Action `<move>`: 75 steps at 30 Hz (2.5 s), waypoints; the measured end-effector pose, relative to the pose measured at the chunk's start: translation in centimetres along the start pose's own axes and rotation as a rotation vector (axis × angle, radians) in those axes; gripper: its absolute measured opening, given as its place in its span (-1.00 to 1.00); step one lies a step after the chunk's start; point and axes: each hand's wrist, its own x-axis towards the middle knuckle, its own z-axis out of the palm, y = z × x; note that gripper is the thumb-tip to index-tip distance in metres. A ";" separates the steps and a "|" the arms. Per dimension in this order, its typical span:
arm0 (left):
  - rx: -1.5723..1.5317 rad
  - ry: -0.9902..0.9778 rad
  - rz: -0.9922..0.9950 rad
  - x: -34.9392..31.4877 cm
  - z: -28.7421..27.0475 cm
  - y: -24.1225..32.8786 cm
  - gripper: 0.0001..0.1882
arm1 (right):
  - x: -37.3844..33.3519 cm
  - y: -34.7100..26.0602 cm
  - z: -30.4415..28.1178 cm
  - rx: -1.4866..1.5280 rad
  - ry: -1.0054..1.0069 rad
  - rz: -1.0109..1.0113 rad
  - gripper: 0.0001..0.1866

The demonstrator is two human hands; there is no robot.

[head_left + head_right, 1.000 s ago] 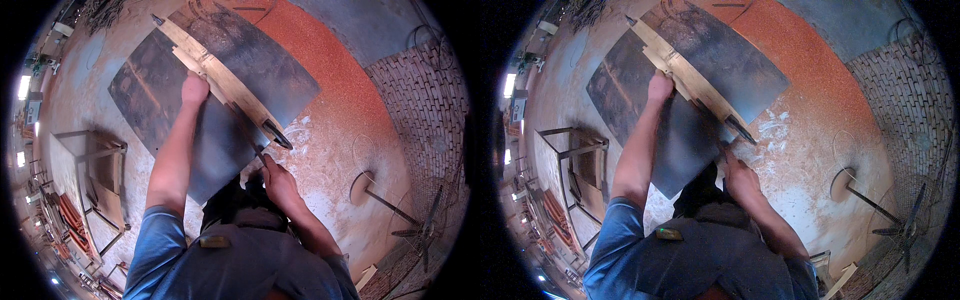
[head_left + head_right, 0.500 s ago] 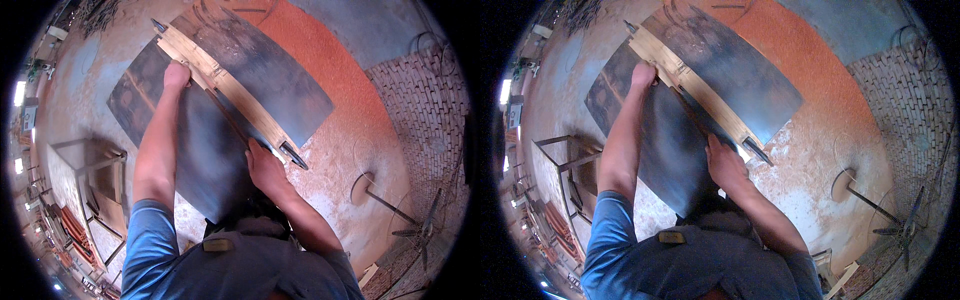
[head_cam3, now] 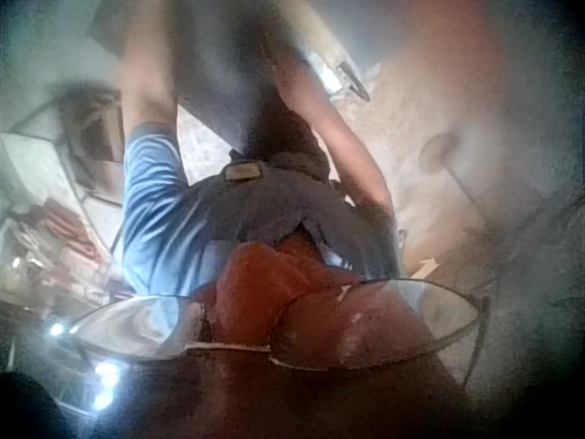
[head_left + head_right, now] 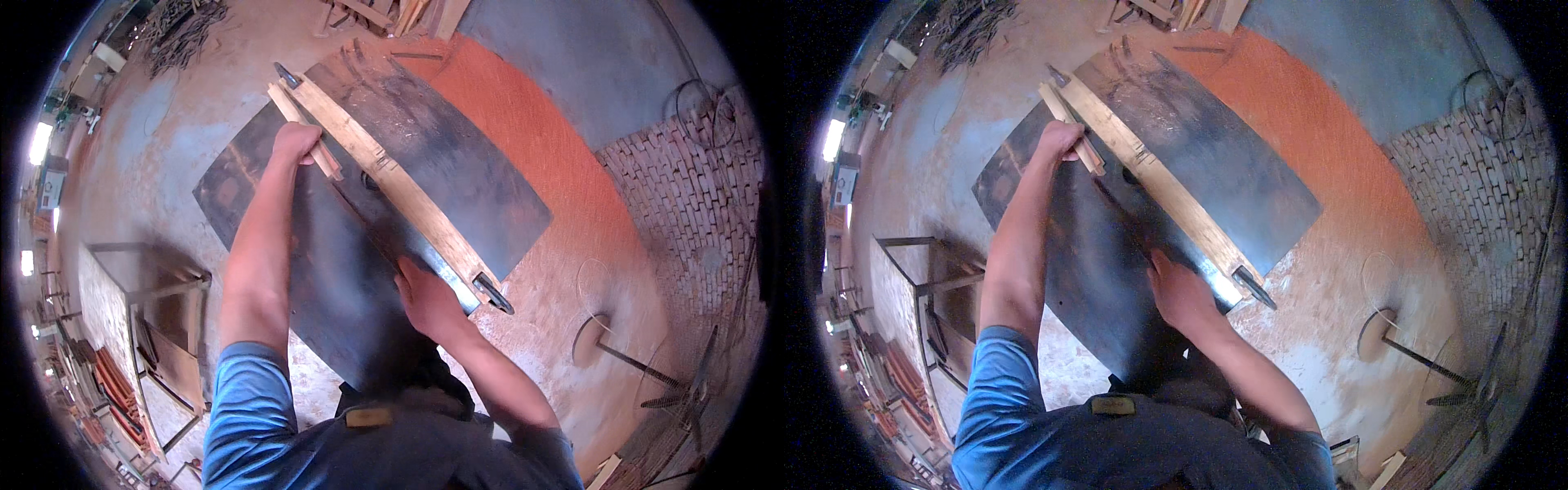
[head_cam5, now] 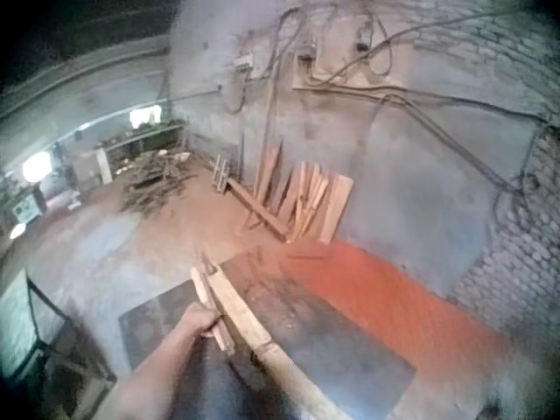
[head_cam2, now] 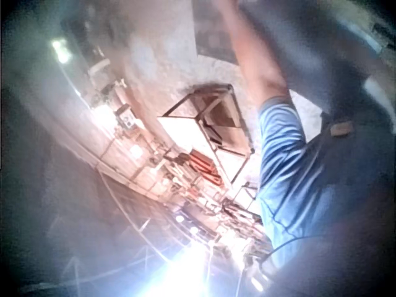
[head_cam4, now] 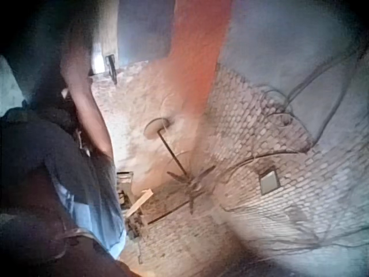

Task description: The person removes a clamp from a wooden frame and walks to a workbench. They pick up a small wooden stick and use a hammer to repeatedly tap and shape the stick on a metal surface.

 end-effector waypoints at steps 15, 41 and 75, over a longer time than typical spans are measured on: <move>-1.258 -0.422 0.204 -23.4 0.1 -12.3 -0.65 | -19.0 10.3 1.3 0.262 0.028 0.145 -0.57; -1.131 -0.242 0.040 -36.5 7.8 -15.9 -0.71 | -25.2 10.5 1.9 0.237 -0.010 0.216 -0.66; -0.964 -0.336 0.129 -40.1 3.5 -27.3 -0.68 | -18.8 -3.9 18.7 0.260 -0.091 0.419 -0.60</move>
